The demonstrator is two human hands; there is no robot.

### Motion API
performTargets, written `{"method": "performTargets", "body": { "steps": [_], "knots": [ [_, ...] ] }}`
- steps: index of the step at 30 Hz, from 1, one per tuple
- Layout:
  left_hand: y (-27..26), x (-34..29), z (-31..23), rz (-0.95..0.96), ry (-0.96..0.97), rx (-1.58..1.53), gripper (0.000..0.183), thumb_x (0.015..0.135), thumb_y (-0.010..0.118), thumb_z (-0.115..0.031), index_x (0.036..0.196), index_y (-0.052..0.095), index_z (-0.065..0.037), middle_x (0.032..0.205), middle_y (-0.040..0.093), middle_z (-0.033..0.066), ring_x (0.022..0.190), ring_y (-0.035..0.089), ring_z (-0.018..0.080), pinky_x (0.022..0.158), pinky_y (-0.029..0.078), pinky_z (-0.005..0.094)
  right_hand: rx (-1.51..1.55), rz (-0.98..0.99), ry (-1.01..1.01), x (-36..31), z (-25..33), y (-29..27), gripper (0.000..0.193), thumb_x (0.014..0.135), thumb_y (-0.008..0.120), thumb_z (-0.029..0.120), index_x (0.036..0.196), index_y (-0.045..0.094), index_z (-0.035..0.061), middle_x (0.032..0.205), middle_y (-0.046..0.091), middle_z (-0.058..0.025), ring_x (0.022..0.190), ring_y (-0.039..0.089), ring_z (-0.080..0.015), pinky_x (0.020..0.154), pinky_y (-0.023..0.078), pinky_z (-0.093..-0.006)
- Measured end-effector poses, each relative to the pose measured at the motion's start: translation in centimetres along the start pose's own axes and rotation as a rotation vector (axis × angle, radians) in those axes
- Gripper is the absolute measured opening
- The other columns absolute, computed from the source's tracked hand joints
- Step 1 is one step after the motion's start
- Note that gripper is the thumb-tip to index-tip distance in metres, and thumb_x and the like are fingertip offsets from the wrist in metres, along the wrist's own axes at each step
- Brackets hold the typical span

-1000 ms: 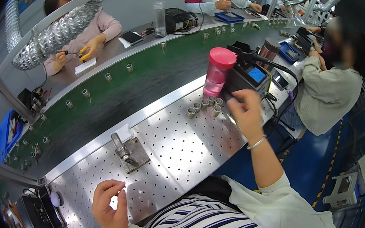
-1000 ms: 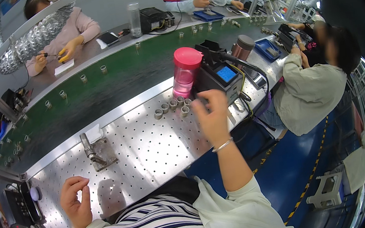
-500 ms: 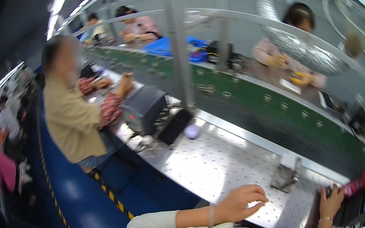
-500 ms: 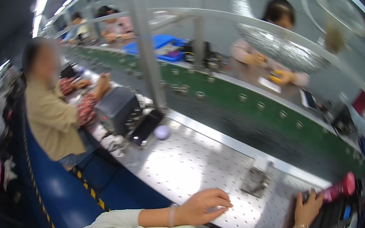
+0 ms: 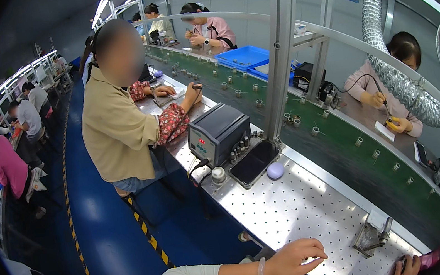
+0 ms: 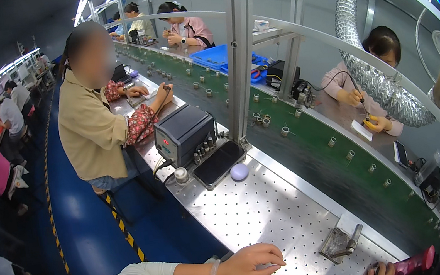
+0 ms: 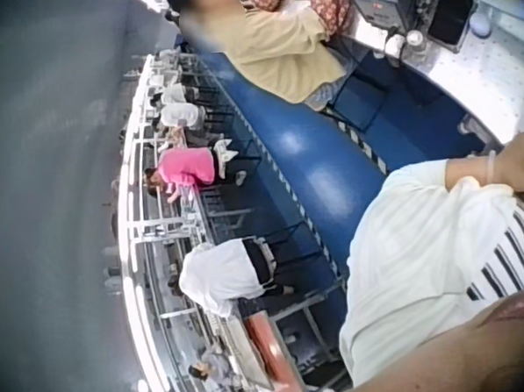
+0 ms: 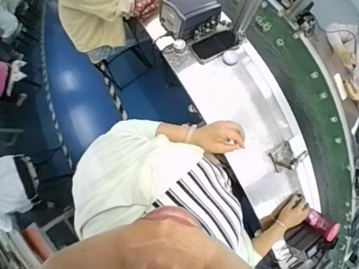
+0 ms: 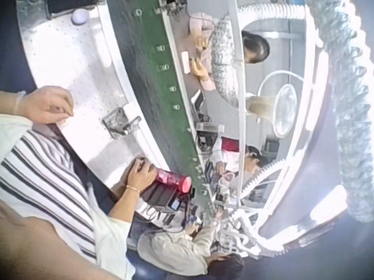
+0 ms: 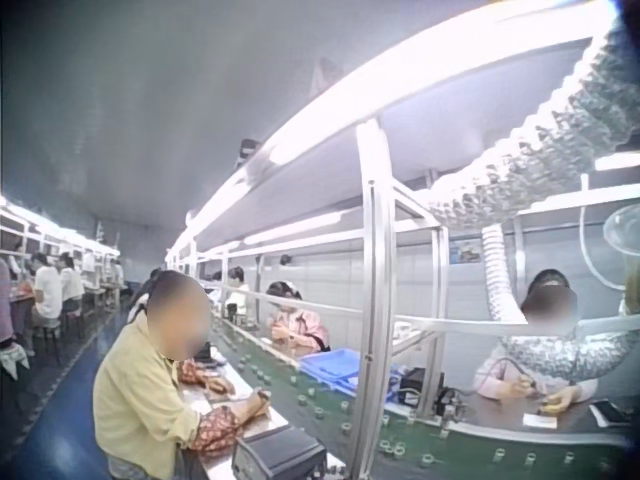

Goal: The person uses a soldering iron to attach wires to small cylindrical metal components held in a vise. They repeatedly pick up components, solder the wires, and place the finished units on the workbench.

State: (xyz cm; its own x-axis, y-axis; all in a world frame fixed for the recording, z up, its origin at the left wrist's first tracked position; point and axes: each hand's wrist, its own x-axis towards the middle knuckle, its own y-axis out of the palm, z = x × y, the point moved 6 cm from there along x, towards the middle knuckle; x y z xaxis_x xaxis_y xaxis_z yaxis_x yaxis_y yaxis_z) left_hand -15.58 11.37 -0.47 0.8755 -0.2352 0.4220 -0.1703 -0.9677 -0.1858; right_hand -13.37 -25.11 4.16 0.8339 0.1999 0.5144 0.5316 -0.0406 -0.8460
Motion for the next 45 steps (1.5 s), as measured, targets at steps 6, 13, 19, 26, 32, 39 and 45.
{"method": "performTargets", "body": {
  "steps": [6, 13, 19, 26, 32, 39, 45],
  "knots": [
    [-0.2, -0.5, 0.6, 0.039, -0.062, -0.026, 0.014, 0.087, 0.063, -0.006, 0.1, 0.066, -0.002, 0.1, 0.061, 0.0063, 0.091, 0.06, 0.0205, 0.08, 0.049, 0.0295, 0.153, 0.01, 0.162, -0.7, -1.3, 2.1, 0.027, 0.089, 0.061, 0.028, 0.093, 0.064, 0.0016, 0.091, 0.06, -0.0225, 0.084, 0.056, -0.0392, 0.075, 0.046, -0.0464],
    [-1.0, -1.0, 0.5, 0.014, -0.034, 0.017, 0.014, 0.088, 0.063, -0.008, 0.1, 0.067, -0.003, 0.101, 0.062, 0.0063, 0.09, 0.06, 0.0209, 0.079, 0.049, 0.0294, 0.317, 0.055, 0.049, -0.7, -1.6, 2.5, 0.024, 0.088, 0.062, 0.022, 0.1, 0.064, 0.0009, 0.098, 0.06, -0.0222, 0.089, 0.056, -0.0386, 0.081, 0.046, -0.0447],
    [-1.4, -1.3, 0.5, 0.015, -0.075, 0.046, 0.014, 0.088, 0.063, -0.009, 0.099, 0.068, -0.004, 0.103, 0.063, 0.0062, 0.09, 0.061, 0.0202, 0.077, 0.05, 0.0292, 0.225, 0.057, -0.039, -0.5, -1.2, 2.0, 0.028, 0.088, 0.063, 0.023, 0.106, 0.064, 0.0019, 0.104, 0.059, -0.0223, 0.096, 0.055, -0.04, 0.085, 0.045, -0.0452],
    [-0.8, -1.0, 0.1, 0.067, -0.057, -0.002, 0.015, 0.089, 0.062, -0.009, 0.101, 0.068, -0.003, 0.102, 0.062, 0.0068, 0.091, 0.06, 0.0197, 0.078, 0.049, 0.0283, 0.213, 0.136, 0.016, -0.1, -1.9, 2.4, 0.028, 0.089, 0.06, 0.029, 0.098, 0.062, 0.0025, 0.104, 0.059, -0.0217, 0.093, 0.056, -0.0406, 0.081, 0.047, -0.0447],
    [-0.2, -1.1, 0.2, 0.07, -0.026, -0.009, 0.015, 0.088, 0.062, -0.008, 0.101, 0.067, -0.003, 0.102, 0.062, 0.0068, 0.09, 0.06, 0.0198, 0.079, 0.048, 0.0283, 0.173, 0.112, -0.029, -0.4, -2.1, 2.6, 0.027, 0.088, 0.062, 0.028, 0.097, 0.062, 0.003, 0.106, 0.059, -0.0207, 0.092, 0.058, -0.0398, 0.076, 0.049, -0.0433],
    [0.4, -1.3, 0.9, 0.127, -0.12, -0.084, 0.015, 0.09, 0.061, -0.009, 0.103, 0.066, -0.003, 0.102, 0.06, 0.0054, 0.087, 0.059, 0.0153, 0.073, 0.047, 0.0249, 0.585, -0.185, 0.165, -1.4, -5.9, 4.2, 0.03, 0.094, 0.056, 0.028, 0.096, 0.06, -0.0017, 0.083, 0.061, -0.0109, 0.069, 0.056, -0.0205, 0.056, 0.046, -0.0305],
    [2.2, -1.6, 2.0, 0.253, -0.247, -0.242, 0.015, 0.092, 0.06, -0.011, 0.103, 0.065, -0.003, 0.098, 0.058, 0.0029, 0.077, 0.052, 0.0089, 0.065, 0.042, 0.0203, 1.41, -0.384, 0.963, -2.4, -9.1, 5.6, 0.027, 0.096, 0.05, 0.028, 0.093, 0.059, 0.0027, 0.069, 0.052, -0.0006, 0.048, 0.04, -0.0077, 0.041, 0.03, -0.0203]
  ]
}}
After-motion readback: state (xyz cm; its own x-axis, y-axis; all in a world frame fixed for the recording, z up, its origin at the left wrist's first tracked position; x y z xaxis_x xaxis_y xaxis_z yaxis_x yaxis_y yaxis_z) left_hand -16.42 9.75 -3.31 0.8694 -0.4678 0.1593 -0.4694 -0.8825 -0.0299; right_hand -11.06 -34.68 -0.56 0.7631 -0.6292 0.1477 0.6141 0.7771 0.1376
